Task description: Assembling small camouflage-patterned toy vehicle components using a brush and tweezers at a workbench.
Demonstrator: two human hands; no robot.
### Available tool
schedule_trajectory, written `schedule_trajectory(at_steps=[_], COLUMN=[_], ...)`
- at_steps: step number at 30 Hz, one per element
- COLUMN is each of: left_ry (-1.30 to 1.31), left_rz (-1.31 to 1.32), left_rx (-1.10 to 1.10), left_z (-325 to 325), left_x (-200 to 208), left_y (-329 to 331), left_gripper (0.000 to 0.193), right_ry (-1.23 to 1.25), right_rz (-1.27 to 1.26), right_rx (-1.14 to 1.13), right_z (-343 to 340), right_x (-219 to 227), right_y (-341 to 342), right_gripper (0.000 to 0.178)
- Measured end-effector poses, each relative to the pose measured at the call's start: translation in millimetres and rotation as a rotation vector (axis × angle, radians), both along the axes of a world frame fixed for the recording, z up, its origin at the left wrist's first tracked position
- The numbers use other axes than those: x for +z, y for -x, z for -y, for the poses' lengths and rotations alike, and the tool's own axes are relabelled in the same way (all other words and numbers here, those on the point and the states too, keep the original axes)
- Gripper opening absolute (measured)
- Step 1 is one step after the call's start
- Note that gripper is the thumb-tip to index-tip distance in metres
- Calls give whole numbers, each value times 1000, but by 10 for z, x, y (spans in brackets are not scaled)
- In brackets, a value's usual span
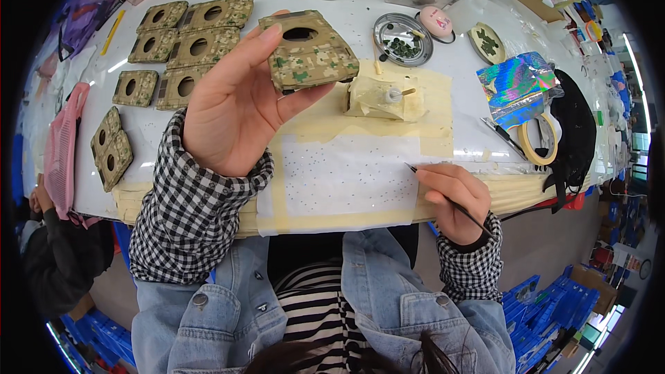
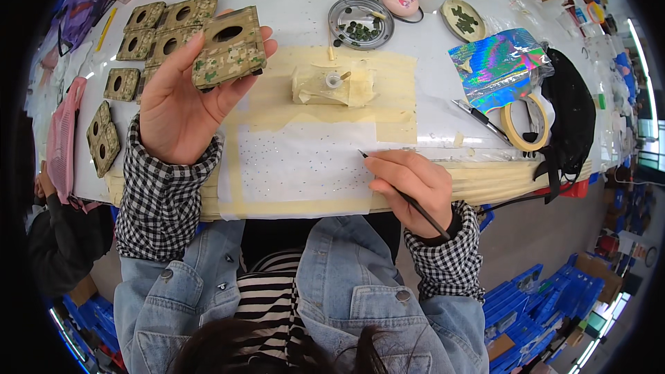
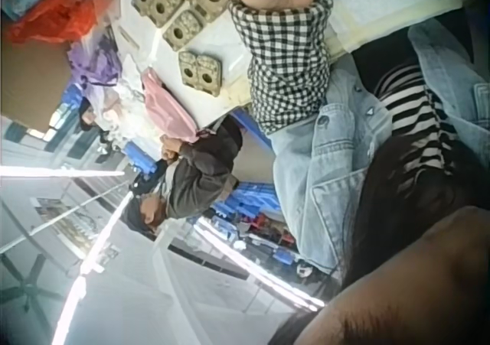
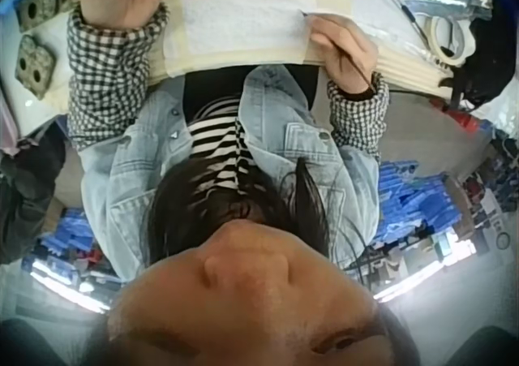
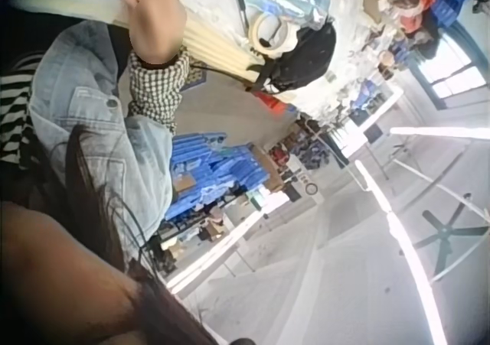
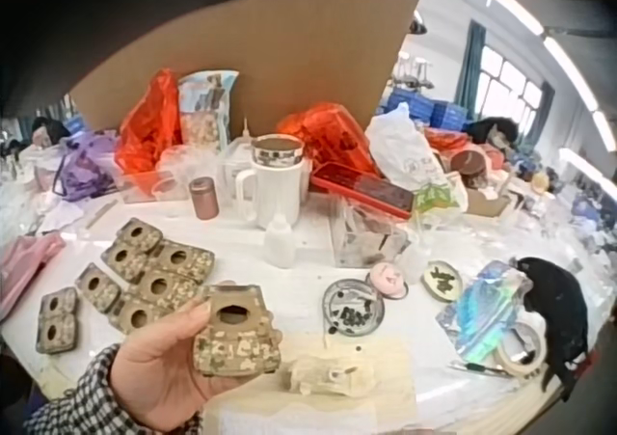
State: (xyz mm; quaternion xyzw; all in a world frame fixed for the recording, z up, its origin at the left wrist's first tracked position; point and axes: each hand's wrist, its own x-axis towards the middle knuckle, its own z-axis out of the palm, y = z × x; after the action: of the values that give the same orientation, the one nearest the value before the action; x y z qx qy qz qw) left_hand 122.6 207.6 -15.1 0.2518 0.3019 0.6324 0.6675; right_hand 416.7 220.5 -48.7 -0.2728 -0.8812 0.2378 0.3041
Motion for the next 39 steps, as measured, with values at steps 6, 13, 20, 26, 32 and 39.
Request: schedule_trajectory(at_steps=[6, 13, 20, 26, 32, 39], left_ry=[0, -13, -9, -4, -6, 6], left_rz=[-8, 4, -30, -26, -25, -113], left_rx=[-6, -14, -2, -6, 2, 80], left_z=[-4, -9, -11, -8, -12, -4], left_x=[5, -22, -10, -8, -14, -32], left_y=[12, 14, -3, 0, -1, -14], left_gripper=[49, 48, 50, 50, 49, 53], right_ry=[85, 155, 261, 258, 359, 542], right_rz=[-31, -95, -142, -146, -188, -266], right_rx=[-30, -36, -63, -58, -100, -145], right_z=[-3, -21, -21, -23, -21, -6], right_x=[24, 1, -42, -55, -55, -32], right_y=[7, -7, -31, -33, -53, -30], right_gripper=[20, 18, 17, 16, 16, 18])
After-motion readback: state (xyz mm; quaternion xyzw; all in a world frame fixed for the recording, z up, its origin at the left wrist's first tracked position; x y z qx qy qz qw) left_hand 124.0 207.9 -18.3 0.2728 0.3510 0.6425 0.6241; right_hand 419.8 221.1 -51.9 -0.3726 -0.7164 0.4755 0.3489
